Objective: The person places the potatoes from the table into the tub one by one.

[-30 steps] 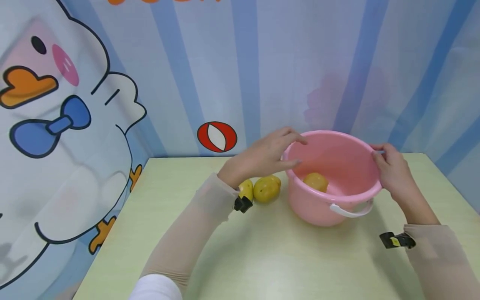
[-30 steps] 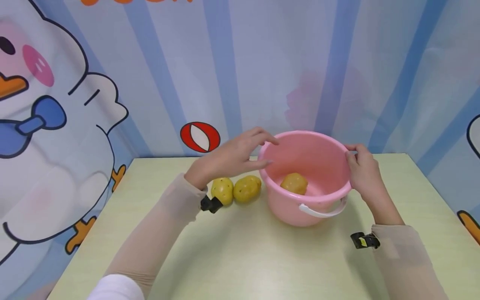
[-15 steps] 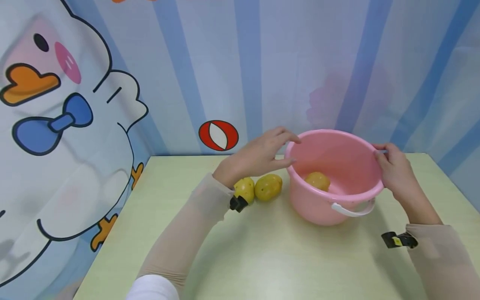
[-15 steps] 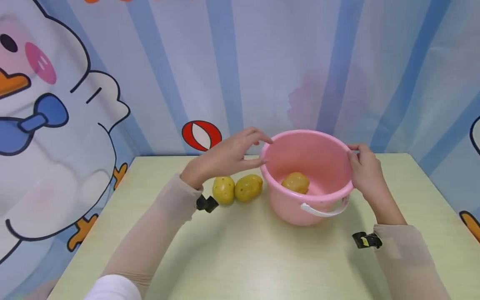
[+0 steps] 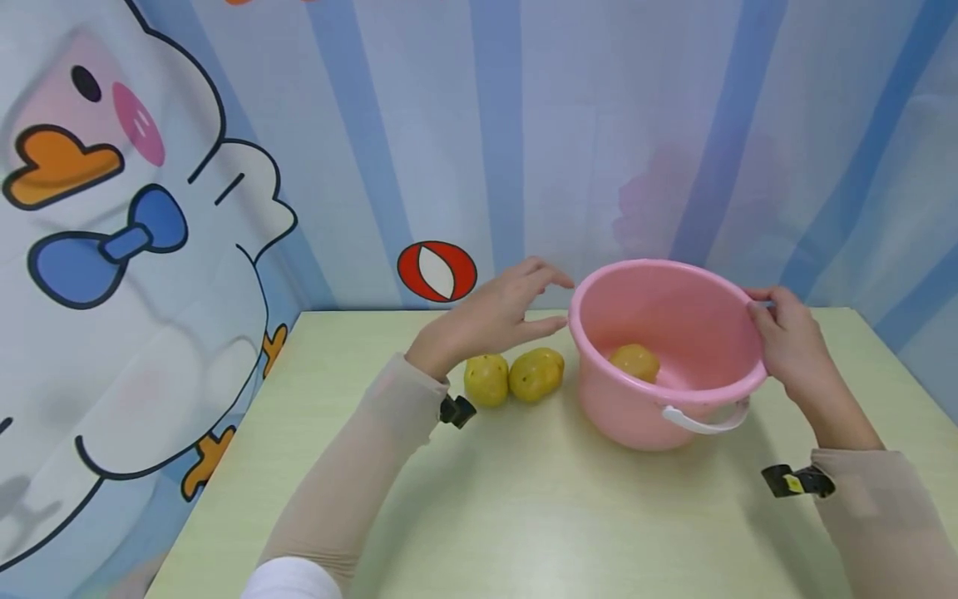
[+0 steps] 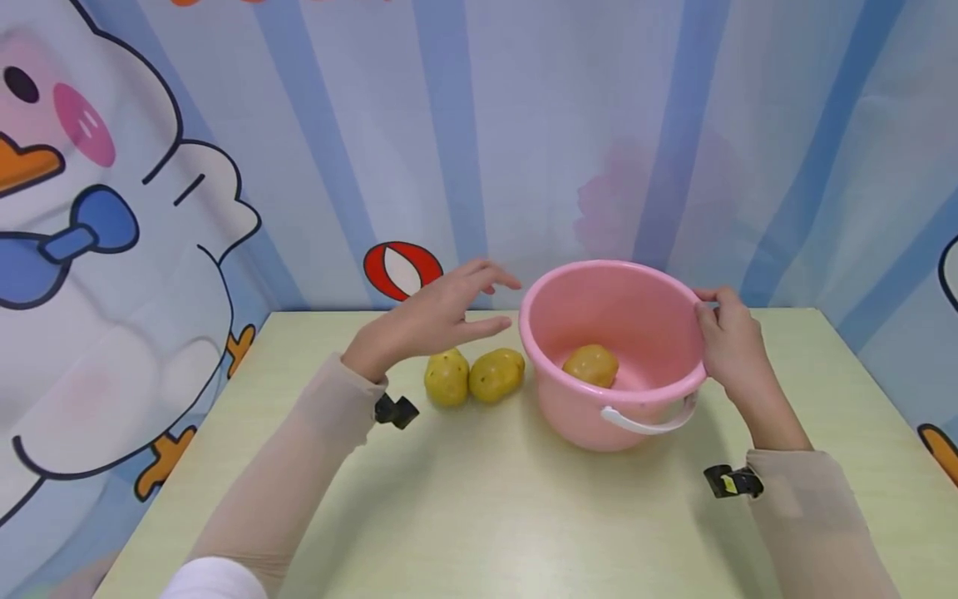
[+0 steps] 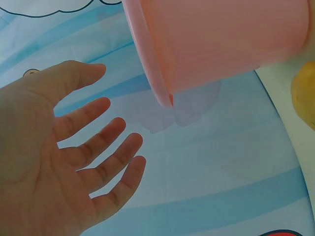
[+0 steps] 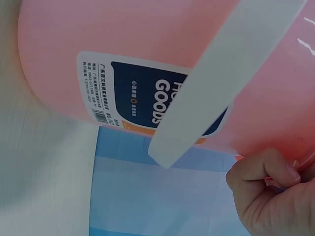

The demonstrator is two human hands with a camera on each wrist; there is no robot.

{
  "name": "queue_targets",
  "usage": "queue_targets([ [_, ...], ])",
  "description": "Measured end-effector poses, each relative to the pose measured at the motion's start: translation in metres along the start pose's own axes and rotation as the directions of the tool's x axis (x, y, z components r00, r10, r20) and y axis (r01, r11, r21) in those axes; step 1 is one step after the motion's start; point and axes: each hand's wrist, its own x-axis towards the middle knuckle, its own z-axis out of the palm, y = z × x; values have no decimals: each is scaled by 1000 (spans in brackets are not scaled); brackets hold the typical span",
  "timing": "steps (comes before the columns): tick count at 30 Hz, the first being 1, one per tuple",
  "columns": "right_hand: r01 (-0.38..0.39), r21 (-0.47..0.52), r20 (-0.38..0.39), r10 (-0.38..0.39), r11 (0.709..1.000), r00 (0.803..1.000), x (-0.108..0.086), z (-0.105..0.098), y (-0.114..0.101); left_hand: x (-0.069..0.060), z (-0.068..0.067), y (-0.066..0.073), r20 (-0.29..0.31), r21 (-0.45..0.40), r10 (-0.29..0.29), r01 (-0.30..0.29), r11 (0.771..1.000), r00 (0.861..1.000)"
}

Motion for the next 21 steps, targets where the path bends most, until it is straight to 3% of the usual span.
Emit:
queue_targets([
  [14,20,-5,-23,-20,1000,1000,0,1,1,-22,2,-22,-40,4,-28,28,1000,999],
  [21,18,4,-11,-18,1000,1000,-1,0,1,-31,1,-30,-27,15,-70,71,997,997],
])
